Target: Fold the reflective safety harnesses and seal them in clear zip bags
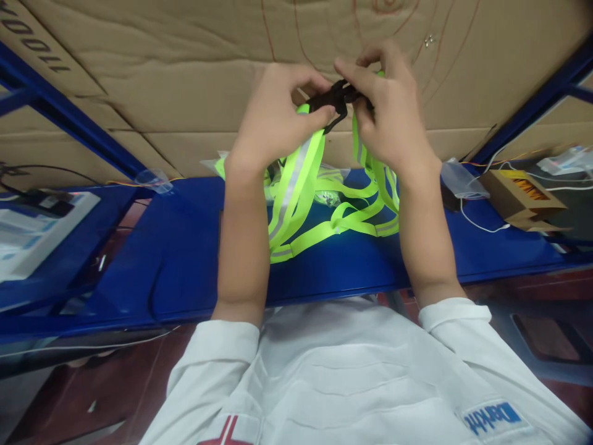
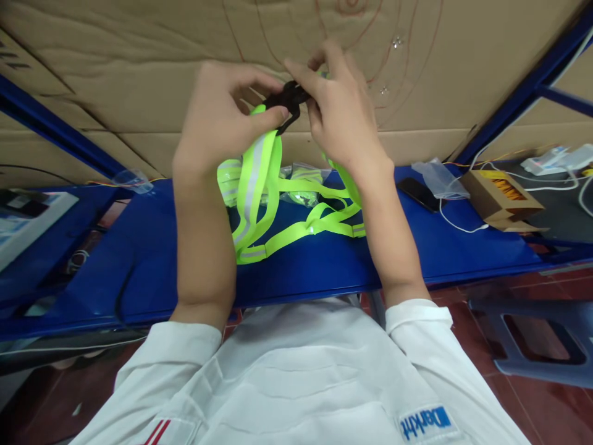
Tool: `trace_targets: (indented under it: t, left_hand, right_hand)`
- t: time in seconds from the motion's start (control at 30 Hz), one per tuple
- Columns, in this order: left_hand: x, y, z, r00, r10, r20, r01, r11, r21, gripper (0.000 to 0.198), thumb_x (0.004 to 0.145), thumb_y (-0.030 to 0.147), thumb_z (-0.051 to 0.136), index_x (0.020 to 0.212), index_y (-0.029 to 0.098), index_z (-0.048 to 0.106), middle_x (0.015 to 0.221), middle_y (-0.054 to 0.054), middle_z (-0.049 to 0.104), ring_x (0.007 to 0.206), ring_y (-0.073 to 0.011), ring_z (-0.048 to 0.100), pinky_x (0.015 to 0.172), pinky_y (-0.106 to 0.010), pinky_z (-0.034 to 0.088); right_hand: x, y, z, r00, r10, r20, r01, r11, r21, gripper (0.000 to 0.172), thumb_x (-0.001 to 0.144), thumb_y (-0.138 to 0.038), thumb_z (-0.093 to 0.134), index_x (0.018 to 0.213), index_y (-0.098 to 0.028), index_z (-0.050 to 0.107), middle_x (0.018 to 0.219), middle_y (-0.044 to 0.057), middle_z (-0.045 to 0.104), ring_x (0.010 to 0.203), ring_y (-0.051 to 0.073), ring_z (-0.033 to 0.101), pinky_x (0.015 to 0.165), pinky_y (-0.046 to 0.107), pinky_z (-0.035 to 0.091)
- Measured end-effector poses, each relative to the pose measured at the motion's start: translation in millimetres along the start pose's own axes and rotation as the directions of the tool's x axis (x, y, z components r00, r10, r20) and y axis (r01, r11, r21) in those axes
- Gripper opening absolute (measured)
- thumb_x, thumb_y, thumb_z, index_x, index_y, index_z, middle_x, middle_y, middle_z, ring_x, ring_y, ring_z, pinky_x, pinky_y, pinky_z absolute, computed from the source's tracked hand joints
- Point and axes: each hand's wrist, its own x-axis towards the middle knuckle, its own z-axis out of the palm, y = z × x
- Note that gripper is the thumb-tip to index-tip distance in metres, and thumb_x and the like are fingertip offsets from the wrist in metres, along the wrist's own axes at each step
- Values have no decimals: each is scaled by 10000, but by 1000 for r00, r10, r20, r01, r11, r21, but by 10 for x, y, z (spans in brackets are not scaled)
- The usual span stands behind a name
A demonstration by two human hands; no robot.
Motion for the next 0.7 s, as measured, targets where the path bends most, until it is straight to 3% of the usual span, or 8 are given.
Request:
trace_targets:
  t: [0.2, 0.37, 0.7]
  left_hand:
    - [1, -60, -60, 999, -14, -42, 13, 1000, -22, 252, 757, 177, 778, 982, 279, 829, 1024, -5, 838, 896, -259, 739, 897, -473, 606]
    - [-12, -13, -17, 998, 37, -44, -39, 997, -60, 250, 794, 160, 767, 1008, 263, 847, 1014, -4, 843, 895, -222, 747, 857, -420, 603]
    - [-9, 0, -10, 999, 16, -31, -17, 1000, -20, 240, 815, 96, 802, 1009, 233, 838, 1031, -25, 840, 914, -250, 748, 885, -458, 603]
  right_hand:
    - [-8, 48, -45, 999, 32, 4, -31, 998, -60, 693, 962, -51, 492, 1579, -317, 663, 1478, 110, 630, 1377, 307, 593, 1150, 490, 535]
    - [10, -24, 19, 1000, 7, 14, -6, 999, -54, 667, 932, -1, 536, 1547, -201, 699, 1504, 178, 601, 1398, 375, 572, 1151, 532, 509]
    - [23, 116, 42, 998, -14, -65, 13, 999, -29, 767, 840, 82, 542, 1546, -190, 667, 1496, 173, 566, 1408, 336, 530, 1195, 509, 472]
